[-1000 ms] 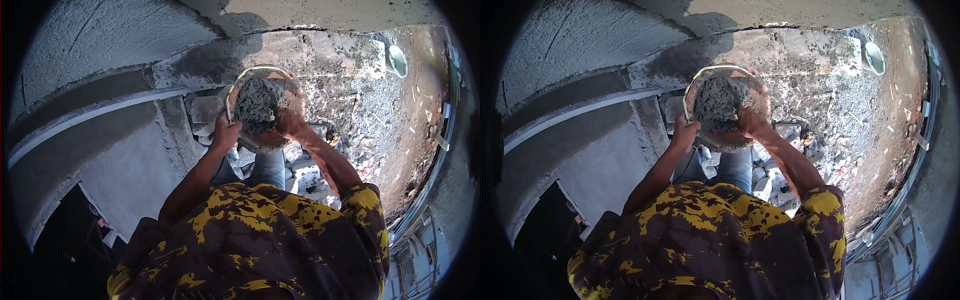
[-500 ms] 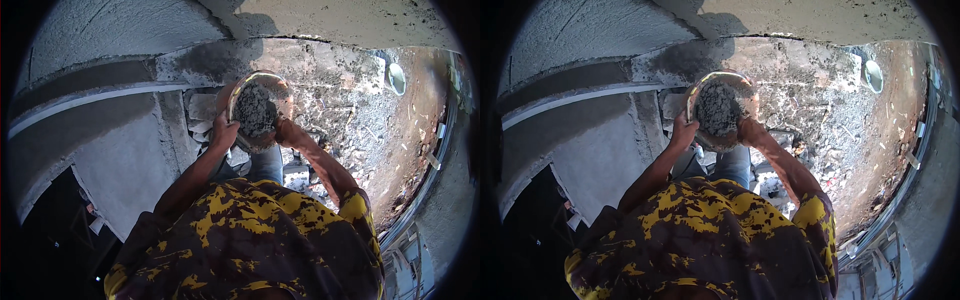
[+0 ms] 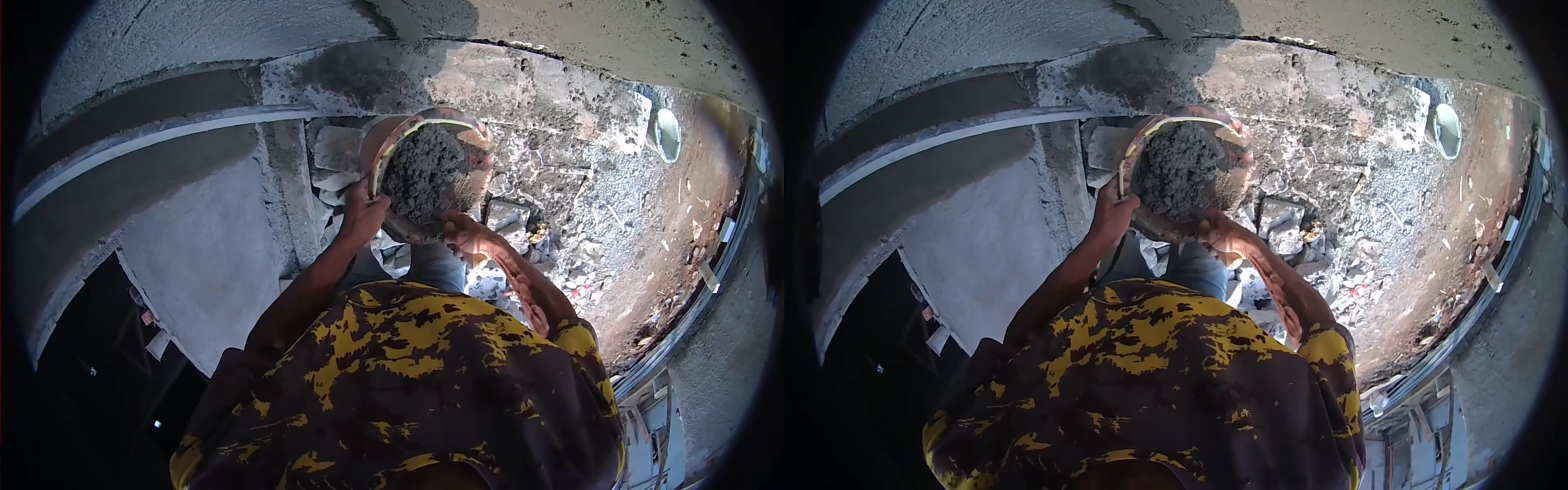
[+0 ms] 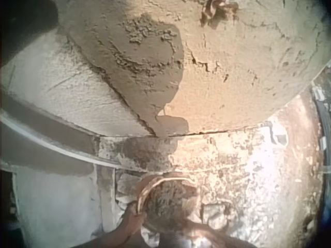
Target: The person plasters a wall by scooping mortar from a bucket and smoothing it onto the surface with a trowel. They pour water into the bucket from a cup, mix the mortar with the trowel, and apply more mortar onto the wall.
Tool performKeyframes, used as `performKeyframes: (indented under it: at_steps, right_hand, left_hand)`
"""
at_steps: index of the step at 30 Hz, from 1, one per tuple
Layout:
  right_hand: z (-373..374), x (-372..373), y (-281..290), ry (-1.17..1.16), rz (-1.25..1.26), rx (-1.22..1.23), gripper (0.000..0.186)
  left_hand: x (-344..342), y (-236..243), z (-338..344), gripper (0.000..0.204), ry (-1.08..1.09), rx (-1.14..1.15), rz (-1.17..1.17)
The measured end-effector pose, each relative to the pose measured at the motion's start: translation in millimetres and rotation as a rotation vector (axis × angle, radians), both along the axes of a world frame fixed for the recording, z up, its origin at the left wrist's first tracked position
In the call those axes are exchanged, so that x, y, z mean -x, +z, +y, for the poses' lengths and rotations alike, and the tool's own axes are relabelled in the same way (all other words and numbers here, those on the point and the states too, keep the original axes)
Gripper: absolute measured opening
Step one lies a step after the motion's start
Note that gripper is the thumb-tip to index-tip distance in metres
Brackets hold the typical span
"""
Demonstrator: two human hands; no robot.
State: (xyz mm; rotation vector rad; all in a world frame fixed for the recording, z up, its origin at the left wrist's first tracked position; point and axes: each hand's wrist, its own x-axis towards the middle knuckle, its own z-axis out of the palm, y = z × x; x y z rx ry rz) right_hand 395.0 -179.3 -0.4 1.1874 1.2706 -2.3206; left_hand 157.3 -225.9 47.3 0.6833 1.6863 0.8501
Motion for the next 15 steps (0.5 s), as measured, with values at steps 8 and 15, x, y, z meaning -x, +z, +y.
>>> performKeyframes:
  at_steps: [8,15]
  right_hand:
    - [62.1,10.0,55.9,0.453,-0.387,-0.902,0.025]
    - [-15.8,36.4,-72.5,0.209,-0.153,-1.452,0.019]
  left_hand:
    - [12.3,7.6,-5.6,0.036,0.141,0.059,0.014]
    - [-1.0,10.4,17.9,0.035,0.16,-0.126,0.052]
